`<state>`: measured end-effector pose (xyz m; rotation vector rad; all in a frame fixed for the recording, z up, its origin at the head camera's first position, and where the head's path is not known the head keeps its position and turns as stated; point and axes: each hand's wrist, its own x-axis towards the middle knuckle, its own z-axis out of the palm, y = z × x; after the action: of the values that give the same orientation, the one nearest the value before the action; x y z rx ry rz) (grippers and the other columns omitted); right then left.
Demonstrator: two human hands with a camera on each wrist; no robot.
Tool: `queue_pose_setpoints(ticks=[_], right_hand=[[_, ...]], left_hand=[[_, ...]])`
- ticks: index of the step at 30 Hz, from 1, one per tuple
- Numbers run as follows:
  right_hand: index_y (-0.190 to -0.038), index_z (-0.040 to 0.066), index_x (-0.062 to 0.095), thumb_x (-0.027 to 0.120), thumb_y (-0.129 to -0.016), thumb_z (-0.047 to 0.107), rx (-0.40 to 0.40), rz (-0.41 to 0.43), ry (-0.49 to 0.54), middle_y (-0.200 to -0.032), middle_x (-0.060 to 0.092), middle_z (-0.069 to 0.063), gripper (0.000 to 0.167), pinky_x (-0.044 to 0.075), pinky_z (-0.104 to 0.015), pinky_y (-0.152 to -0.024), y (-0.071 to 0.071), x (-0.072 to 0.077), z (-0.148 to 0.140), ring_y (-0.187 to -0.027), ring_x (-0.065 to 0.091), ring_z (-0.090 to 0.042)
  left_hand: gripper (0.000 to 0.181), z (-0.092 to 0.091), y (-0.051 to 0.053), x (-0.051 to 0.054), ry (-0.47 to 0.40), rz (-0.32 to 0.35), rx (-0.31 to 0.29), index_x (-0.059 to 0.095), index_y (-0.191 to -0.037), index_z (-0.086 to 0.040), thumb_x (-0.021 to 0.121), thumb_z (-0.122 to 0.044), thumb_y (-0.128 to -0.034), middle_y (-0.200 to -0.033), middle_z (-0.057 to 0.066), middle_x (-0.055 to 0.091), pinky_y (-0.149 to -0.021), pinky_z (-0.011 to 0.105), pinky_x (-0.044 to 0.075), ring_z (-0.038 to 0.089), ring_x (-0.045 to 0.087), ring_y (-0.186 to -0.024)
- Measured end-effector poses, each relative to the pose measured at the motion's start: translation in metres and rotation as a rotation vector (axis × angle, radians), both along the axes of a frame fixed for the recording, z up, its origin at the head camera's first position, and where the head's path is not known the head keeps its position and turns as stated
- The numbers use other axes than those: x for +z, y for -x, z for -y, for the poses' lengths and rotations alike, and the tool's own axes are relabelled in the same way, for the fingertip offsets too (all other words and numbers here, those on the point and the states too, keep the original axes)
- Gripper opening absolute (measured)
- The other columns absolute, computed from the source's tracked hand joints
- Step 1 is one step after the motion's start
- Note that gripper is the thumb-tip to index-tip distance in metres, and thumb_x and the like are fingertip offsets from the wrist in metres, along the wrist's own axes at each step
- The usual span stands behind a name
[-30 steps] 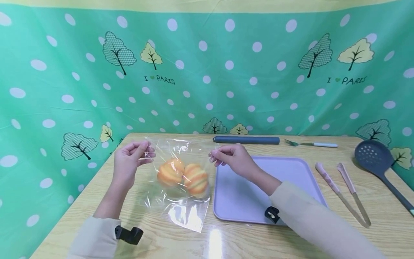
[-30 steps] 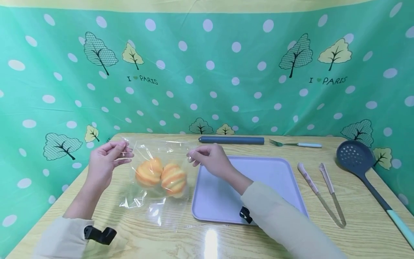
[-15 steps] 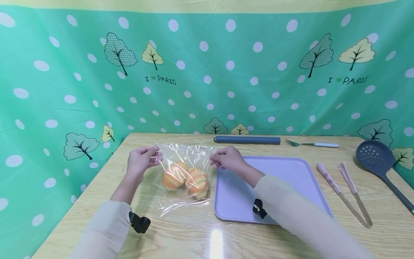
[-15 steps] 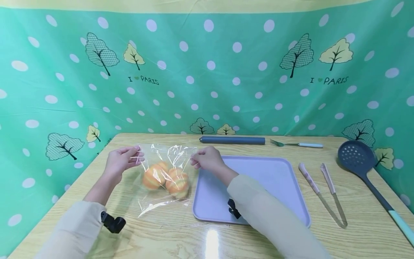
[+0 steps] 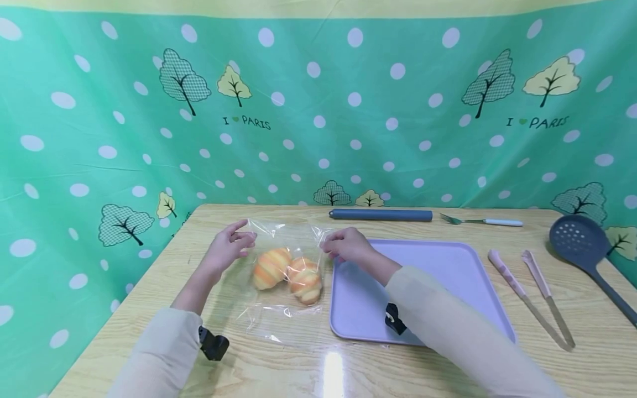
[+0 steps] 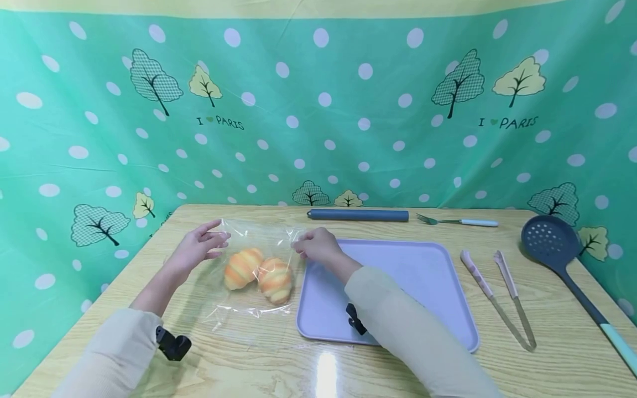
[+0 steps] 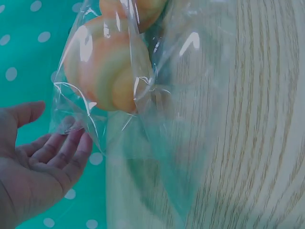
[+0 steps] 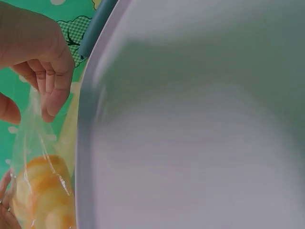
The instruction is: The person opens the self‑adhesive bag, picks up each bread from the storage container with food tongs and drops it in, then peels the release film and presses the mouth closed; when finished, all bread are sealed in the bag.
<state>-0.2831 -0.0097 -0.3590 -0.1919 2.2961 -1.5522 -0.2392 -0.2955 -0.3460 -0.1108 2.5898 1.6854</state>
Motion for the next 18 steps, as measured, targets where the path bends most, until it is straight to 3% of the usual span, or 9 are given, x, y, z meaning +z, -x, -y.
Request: queue_pose_setpoints(ticks=[5,11,15,18], right_hand=[[-0.134,-0.008,0.058,0.073,-0.095,0.017,0.014,0.011,-0.028,-0.106,0.073,-0.019,0.049,0.058,-0.037,-0.085,-0.002,0.000,-0.001,-0.095,0.071,-0.031],[-0.146,-0.009,0.044,0.075,-0.092,0.019,0.013,-0.029,-0.080,-0.098,0.071,-0.011,0.069,0.057,-0.040,-0.089,-0.008,-0.001,0.000,-0.089,0.070,-0.029],[-0.153,-0.005,0.036,0.077,-0.091,0.024,0.042,-0.114,-0.195,-0.118,0.067,-0.013,0.080,0.054,-0.043,-0.097,-0.014,0.004,0.003,-0.105,0.066,-0.029],[-0.155,-0.002,0.034,0.078,-0.090,0.027,0.110,-0.211,-0.264,-0.140,0.058,-0.019,0.084,0.052,-0.047,-0.101,-0.019,0.008,0.005,-0.121,0.060,-0.034]], left_hand=[[0.074,0.000,-0.005,0.002,0.108,-0.004,-0.123,0.009,-0.161,0.003,0.055,-0.017,-0.1057,-0.152,0.035,0.038,-0.110,0.058,0.041,0.049,0.042,-0.138],[0.068,0.001,-0.009,0.002,0.252,0.025,-0.226,0.019,-0.159,0.003,0.053,-0.025,-0.1070,-0.156,0.035,0.030,-0.115,0.062,0.031,0.052,0.034,-0.142],[0.067,0.003,-0.012,0.003,0.344,0.001,-0.243,0.029,-0.158,0.000,0.052,-0.037,-0.1069,-0.161,0.032,0.023,-0.115,0.068,0.025,0.053,0.025,-0.146],[0.072,0.004,-0.016,0.006,0.419,-0.051,-0.283,0.034,-0.157,-0.004,0.060,-0.042,-0.1022,-0.166,0.028,0.010,-0.113,0.073,0.020,0.056,0.014,-0.148]])
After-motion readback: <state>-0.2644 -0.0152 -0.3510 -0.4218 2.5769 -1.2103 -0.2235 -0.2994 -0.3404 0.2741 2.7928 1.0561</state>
